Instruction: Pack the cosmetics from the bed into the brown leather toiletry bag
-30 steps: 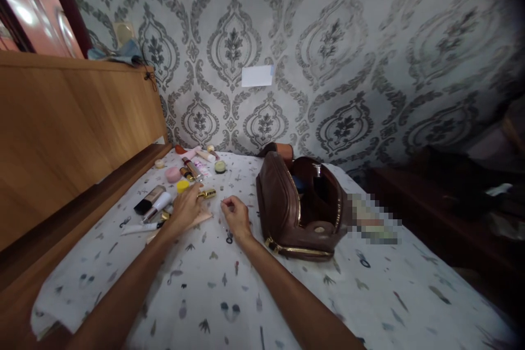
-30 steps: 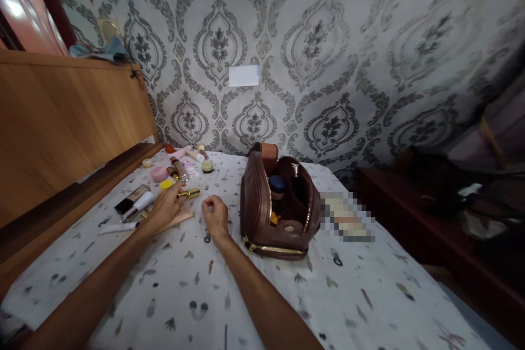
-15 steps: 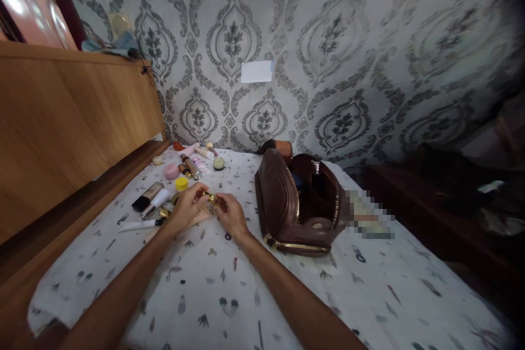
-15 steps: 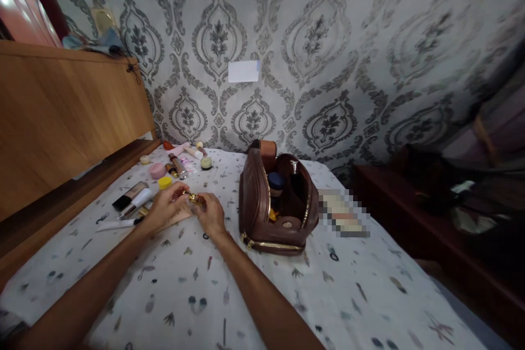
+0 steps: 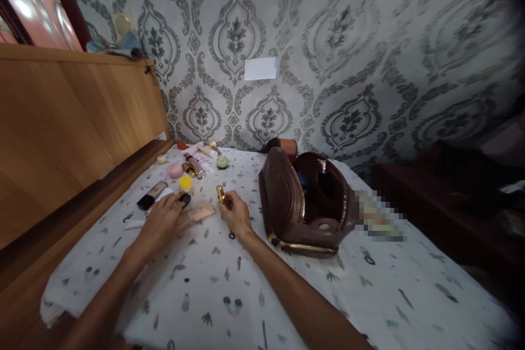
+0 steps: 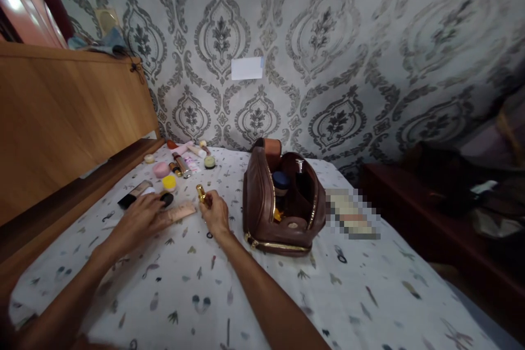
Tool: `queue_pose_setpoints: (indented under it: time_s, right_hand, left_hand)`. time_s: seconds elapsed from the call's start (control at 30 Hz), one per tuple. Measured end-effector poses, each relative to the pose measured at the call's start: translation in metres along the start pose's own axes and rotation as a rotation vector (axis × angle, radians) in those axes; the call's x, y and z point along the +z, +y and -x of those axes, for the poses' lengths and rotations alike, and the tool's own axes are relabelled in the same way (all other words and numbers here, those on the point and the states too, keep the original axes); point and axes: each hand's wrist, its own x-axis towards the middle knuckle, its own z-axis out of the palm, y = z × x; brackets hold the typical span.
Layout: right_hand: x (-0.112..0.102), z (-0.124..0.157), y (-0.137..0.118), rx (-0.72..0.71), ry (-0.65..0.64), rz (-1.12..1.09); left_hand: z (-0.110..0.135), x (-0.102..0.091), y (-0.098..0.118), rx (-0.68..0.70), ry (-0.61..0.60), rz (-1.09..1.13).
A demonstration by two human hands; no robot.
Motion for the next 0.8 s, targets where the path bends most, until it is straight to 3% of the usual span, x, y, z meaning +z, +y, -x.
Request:
queue_pose_setpoints:
  time_s: [0.17, 0.33, 0.6, 0.8]
  right_hand:
    - [0.000, -0.001, -0.002, 0.015, 0.031, -0.030]
    - [-0.001, -0.002, -0.004, 0.040, 0.020, -0.047]
    - [-0.001, -0.003, -0.002, 0.041, 0.019, -0.051]
    - [-0.002, -0.003, -0.001, 0.028, 0.016, -0.077]
  left_hand:
    - [0.030, 0.020, 0.013, -0.038, 0.018, -0.119]
    - [0.038, 0.013, 0.036, -0.104, -0.081, -0.147]
    - [-0.003, -0.001, 0.051, -0.094, -0.059, -0.184]
    - [-0.029, -0.006, 0.056, -0.053, -0.110, -0.038]
